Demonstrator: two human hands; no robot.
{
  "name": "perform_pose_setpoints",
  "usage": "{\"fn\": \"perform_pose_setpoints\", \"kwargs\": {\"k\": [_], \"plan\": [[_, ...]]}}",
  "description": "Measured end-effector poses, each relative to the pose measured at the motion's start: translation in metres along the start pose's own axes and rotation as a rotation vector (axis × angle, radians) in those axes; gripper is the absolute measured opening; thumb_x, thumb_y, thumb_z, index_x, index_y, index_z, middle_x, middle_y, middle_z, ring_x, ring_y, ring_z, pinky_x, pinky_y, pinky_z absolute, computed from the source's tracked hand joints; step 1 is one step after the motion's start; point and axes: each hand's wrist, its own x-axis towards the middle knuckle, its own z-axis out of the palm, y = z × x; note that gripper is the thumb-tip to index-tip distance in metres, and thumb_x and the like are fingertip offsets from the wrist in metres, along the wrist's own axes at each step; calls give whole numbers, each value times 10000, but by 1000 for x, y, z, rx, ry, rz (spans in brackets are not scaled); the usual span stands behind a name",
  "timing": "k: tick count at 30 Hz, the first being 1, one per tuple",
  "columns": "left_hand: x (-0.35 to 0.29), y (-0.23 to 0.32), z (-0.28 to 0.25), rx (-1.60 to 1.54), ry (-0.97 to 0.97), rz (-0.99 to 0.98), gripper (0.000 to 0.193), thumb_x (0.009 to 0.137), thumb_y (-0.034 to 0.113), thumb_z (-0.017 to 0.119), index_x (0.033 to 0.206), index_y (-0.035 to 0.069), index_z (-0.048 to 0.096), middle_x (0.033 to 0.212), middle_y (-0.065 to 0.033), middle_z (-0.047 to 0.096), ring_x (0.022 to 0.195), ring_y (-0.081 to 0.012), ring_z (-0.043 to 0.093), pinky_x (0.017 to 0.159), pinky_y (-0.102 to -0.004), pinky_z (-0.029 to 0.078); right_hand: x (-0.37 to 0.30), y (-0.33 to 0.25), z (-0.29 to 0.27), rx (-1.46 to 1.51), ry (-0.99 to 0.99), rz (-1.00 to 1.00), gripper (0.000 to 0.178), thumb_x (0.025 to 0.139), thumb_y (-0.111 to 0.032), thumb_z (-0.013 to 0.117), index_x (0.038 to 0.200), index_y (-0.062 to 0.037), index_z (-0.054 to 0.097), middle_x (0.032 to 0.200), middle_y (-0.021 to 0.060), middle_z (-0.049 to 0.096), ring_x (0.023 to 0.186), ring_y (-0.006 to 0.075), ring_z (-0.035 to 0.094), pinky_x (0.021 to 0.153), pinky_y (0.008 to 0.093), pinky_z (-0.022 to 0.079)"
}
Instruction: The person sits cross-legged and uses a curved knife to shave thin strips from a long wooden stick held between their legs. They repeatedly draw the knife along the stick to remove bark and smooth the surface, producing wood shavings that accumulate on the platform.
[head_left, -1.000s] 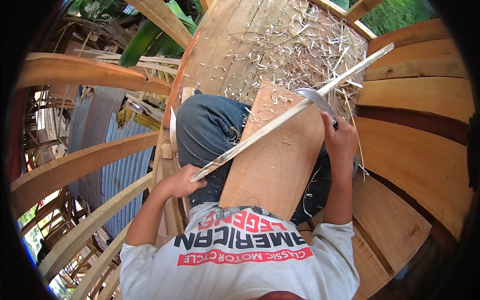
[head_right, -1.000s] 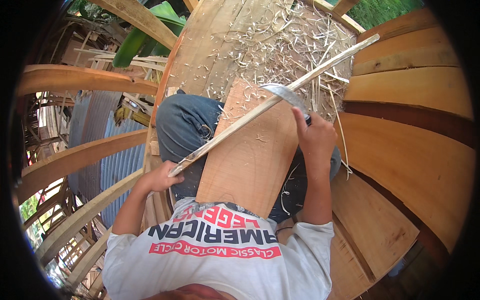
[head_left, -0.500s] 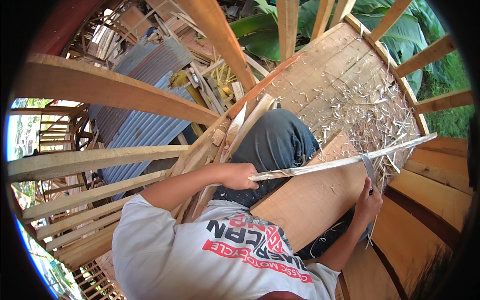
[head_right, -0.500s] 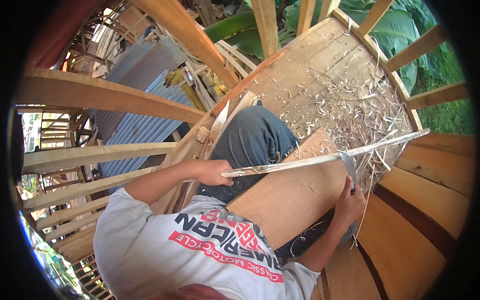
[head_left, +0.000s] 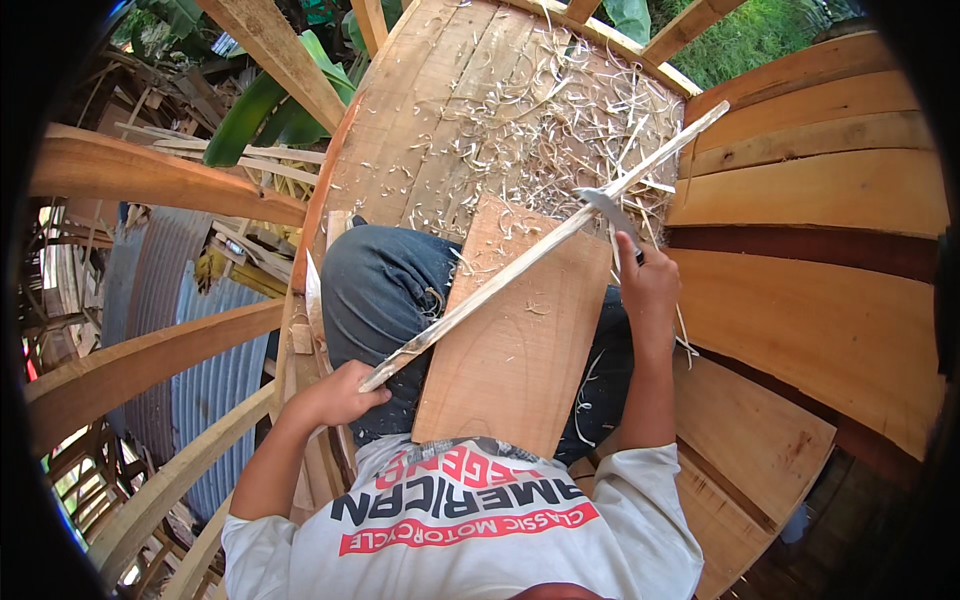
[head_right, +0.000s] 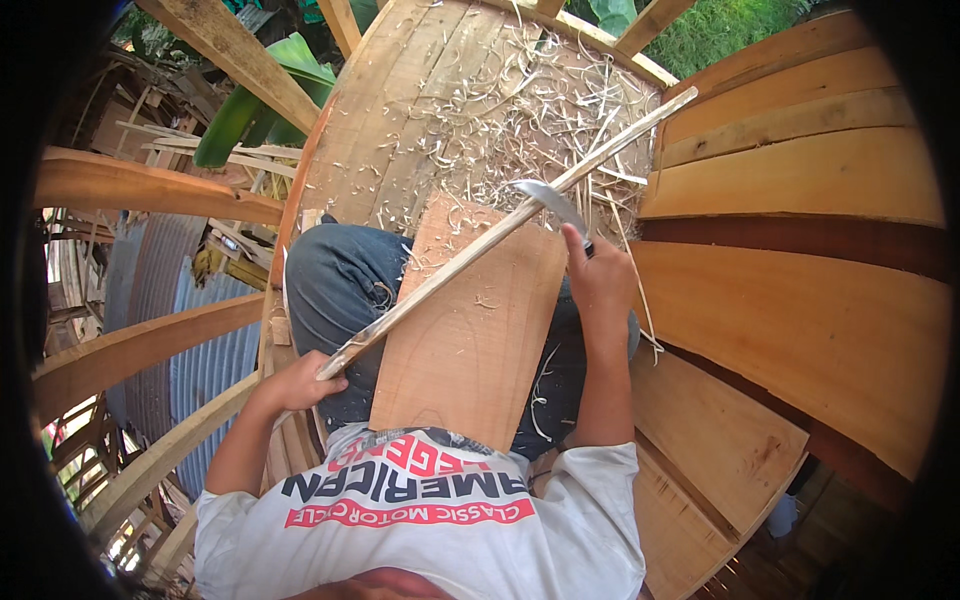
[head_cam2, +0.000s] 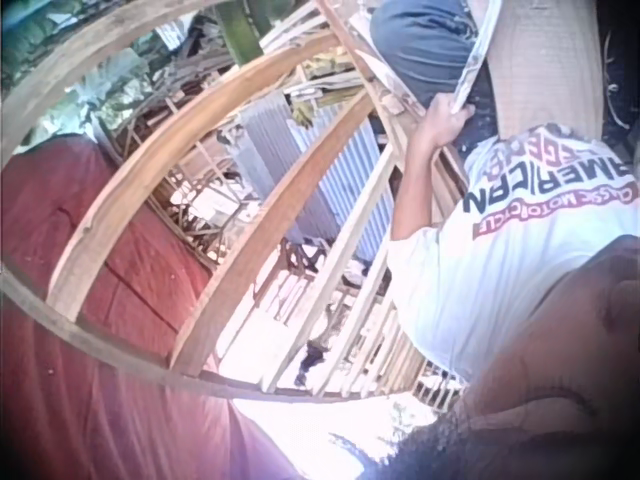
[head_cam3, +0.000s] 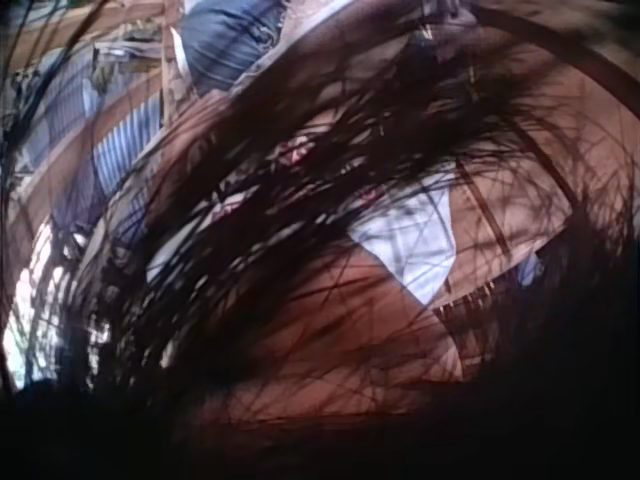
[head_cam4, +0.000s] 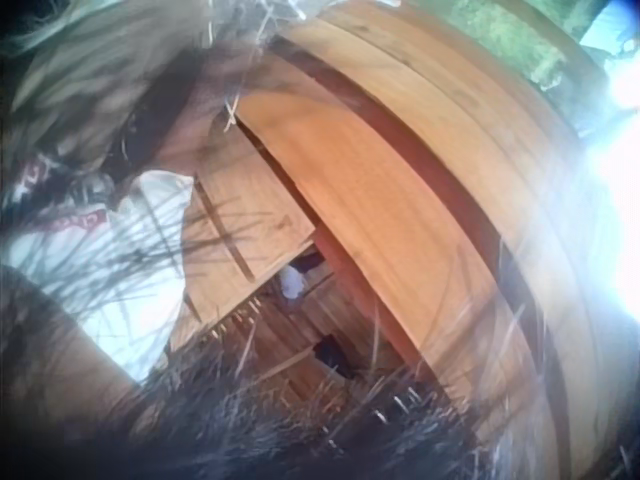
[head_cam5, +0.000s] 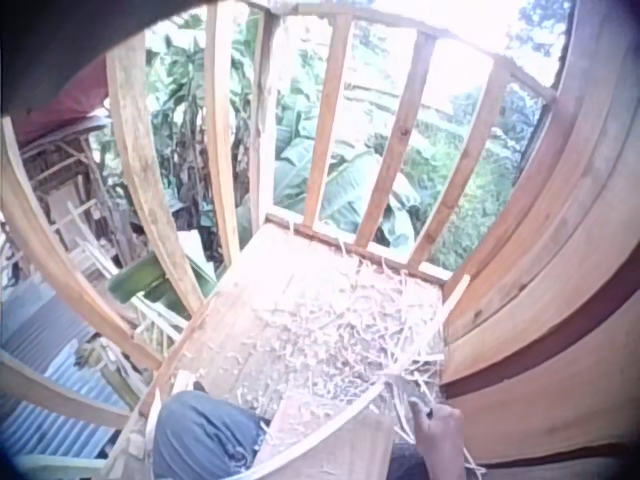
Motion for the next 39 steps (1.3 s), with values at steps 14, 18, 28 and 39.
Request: {"fn": "perform_pose_setpoints", "kwargs": {"k": [14,18,28,39], "plan": [[-1,-9,5,7,49,32,284,833,190,662,776,-77,585,627,-216,558,572,-228,512,596,-387,440,1,5,-6,13,-7,36,647,884,-612,557,713,1,672,659,255,620,678,434,641,617,508,498],[2,-4,2,65,62,25,271,828,177,649,774,-74,562,648,-253,546,568,-283,490,602,-406,439,20,22,-28,16,-45,90,662,898,-617,526,711,1,671,645,250,615,679,436,639,624,506,503],[-4,13,6,143,99,13,250,832,163,644,783,-69,563,621,-231,503,574,-233,434,605,-404,438,10,16,-12,121,13,17,604,920,-567,531,680,-23,641,596,224,603,629,421,638,587,496,507],[-4,9,3,183,91,48,254,816,167,663,799,-64,556,636,-198,505,601,-214,468,622,-391,442,-7,25,-11,230,71,-192,505,959,-472,521,757,-23,637,603,197,601,620,398,627,553,478,471]]}}
